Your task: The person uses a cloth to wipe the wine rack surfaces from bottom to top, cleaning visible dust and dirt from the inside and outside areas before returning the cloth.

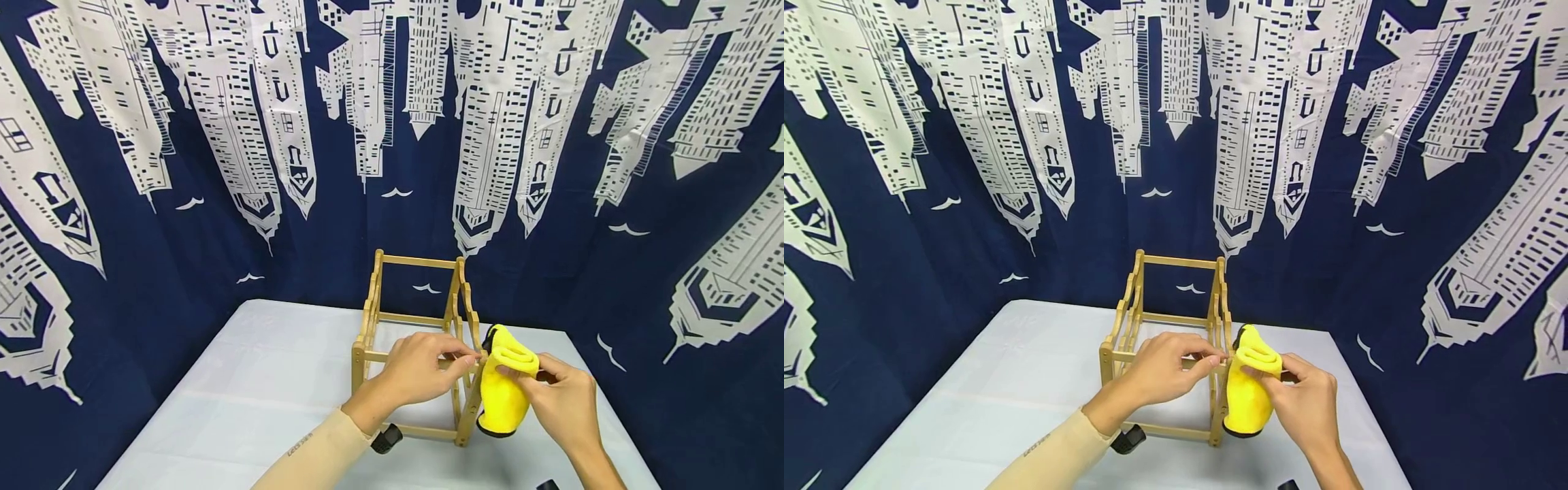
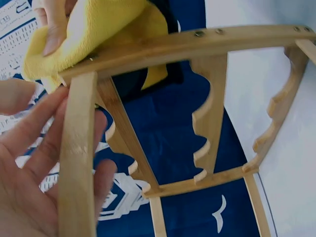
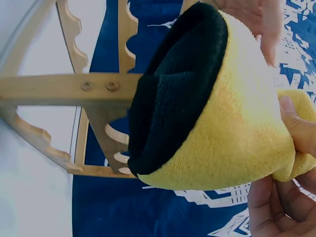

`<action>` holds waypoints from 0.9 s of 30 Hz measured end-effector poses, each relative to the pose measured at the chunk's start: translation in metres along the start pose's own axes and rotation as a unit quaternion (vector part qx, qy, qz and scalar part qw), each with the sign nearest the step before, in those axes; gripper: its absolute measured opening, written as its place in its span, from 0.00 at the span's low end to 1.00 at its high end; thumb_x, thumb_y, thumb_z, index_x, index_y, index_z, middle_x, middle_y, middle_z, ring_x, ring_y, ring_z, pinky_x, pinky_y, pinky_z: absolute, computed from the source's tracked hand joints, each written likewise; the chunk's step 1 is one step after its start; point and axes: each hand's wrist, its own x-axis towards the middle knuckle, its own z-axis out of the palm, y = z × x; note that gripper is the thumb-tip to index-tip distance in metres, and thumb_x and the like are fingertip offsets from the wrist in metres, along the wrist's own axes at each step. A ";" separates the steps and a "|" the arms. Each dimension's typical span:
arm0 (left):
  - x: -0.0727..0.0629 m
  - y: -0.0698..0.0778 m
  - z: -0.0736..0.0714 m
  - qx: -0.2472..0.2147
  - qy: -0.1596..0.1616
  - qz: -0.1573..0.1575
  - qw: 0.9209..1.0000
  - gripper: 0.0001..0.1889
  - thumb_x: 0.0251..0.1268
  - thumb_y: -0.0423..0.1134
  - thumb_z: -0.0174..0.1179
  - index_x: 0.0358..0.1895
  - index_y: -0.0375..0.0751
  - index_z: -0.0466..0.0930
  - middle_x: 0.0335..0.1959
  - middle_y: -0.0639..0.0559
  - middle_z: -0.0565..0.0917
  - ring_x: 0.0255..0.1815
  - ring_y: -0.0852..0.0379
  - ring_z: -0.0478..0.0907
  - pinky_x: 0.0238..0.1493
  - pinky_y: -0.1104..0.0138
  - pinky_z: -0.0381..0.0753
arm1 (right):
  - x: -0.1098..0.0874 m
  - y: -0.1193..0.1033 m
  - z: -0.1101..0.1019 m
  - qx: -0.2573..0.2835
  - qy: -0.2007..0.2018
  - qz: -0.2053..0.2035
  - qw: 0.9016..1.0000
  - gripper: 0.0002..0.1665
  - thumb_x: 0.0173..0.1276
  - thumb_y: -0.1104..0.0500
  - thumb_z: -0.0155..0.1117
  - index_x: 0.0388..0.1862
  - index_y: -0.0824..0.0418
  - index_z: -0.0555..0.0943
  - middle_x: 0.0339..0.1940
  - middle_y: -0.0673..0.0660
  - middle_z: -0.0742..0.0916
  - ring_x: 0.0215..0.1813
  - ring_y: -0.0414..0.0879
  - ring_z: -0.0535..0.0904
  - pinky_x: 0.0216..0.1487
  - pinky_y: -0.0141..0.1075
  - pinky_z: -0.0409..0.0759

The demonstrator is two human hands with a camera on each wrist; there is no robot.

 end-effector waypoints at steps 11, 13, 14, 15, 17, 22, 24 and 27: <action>0.009 0.027 0.017 0.087 0.046 -0.098 0.990 0.20 0.68 0.69 0.81 0.51 0.63 0.98 0.42 0.70 0.98 0.40 0.69 0.90 0.29 0.76 0.76 | 0.014 0.012 -0.015 -0.027 0.015 0.019 0.999 0.20 0.57 0.64 0.97 0.48 0.60 0.99 0.49 0.64 0.99 0.36 0.17 0.82 0.38 0.11 0.81; 0.012 0.034 0.022 0.117 0.050 -0.110 0.986 0.24 0.66 0.73 0.81 0.51 0.62 0.98 0.41 0.69 0.98 0.39 0.67 0.90 0.27 0.76 0.75 | 0.013 0.014 -0.015 -0.031 0.017 0.025 0.999 0.20 0.57 0.63 0.97 0.49 0.60 0.99 0.49 0.65 0.99 0.36 0.18 0.82 0.38 0.11 0.81; 0.014 0.037 0.025 0.131 0.053 -0.115 0.983 0.24 0.65 0.74 0.81 0.50 0.61 0.97 0.41 0.69 0.98 0.37 0.66 0.90 0.26 0.76 0.74 | 0.013 0.016 -0.016 -0.033 0.018 0.027 0.999 0.21 0.57 0.63 0.98 0.49 0.60 0.99 0.49 0.65 0.99 0.35 0.17 0.82 0.37 0.12 0.81; 0.016 0.040 0.028 0.143 0.056 -0.119 0.981 0.24 0.65 0.73 0.81 0.48 0.61 0.97 0.39 0.69 0.97 0.34 0.66 0.89 0.24 0.75 0.73 | 0.012 0.017 -0.015 -0.034 0.019 0.029 0.999 0.21 0.57 0.63 0.98 0.49 0.60 0.99 0.49 0.65 0.99 0.35 0.17 0.82 0.37 0.12 0.81; 0.018 0.045 0.032 0.163 0.065 -0.124 0.977 0.22 0.65 0.72 0.82 0.44 0.61 0.96 0.33 0.68 0.95 0.27 0.65 0.84 0.21 0.74 0.71 | 0.012 0.019 -0.015 -0.032 0.022 0.031 0.999 0.20 0.57 0.62 0.97 0.49 0.60 0.99 0.49 0.65 0.99 0.35 0.16 0.81 0.37 0.12 0.81; 0.019 0.050 0.037 0.171 0.085 -0.108 0.976 0.14 0.68 0.61 0.84 0.36 0.59 0.95 0.22 0.66 0.88 0.17 0.68 0.71 0.16 0.76 0.64 | 0.013 0.023 -0.013 -0.026 0.034 0.038 0.998 0.20 0.57 0.64 0.97 0.48 0.61 0.99 0.50 0.67 0.99 0.35 0.14 0.80 0.36 0.12 0.81; 0.018 0.049 0.036 0.160 0.090 -0.097 0.978 0.12 0.68 0.58 0.84 0.34 0.59 0.96 0.22 0.66 0.89 0.17 0.69 0.71 0.17 0.78 0.64 | 0.013 0.024 -0.014 -0.027 0.035 0.040 0.998 0.21 0.57 0.64 0.97 0.49 0.63 0.98 0.50 0.67 0.98 0.35 0.14 0.80 0.36 0.11 0.80; 0.013 0.044 0.032 0.133 0.093 -0.079 0.984 0.11 0.68 0.53 0.84 0.32 0.57 0.94 0.21 0.66 0.87 0.19 0.70 0.70 0.18 0.79 0.64 | 0.011 0.027 -0.014 -0.031 0.035 0.037 0.998 0.22 0.57 0.64 0.97 0.50 0.65 0.98 0.51 0.68 0.98 0.36 0.14 0.79 0.38 0.10 0.80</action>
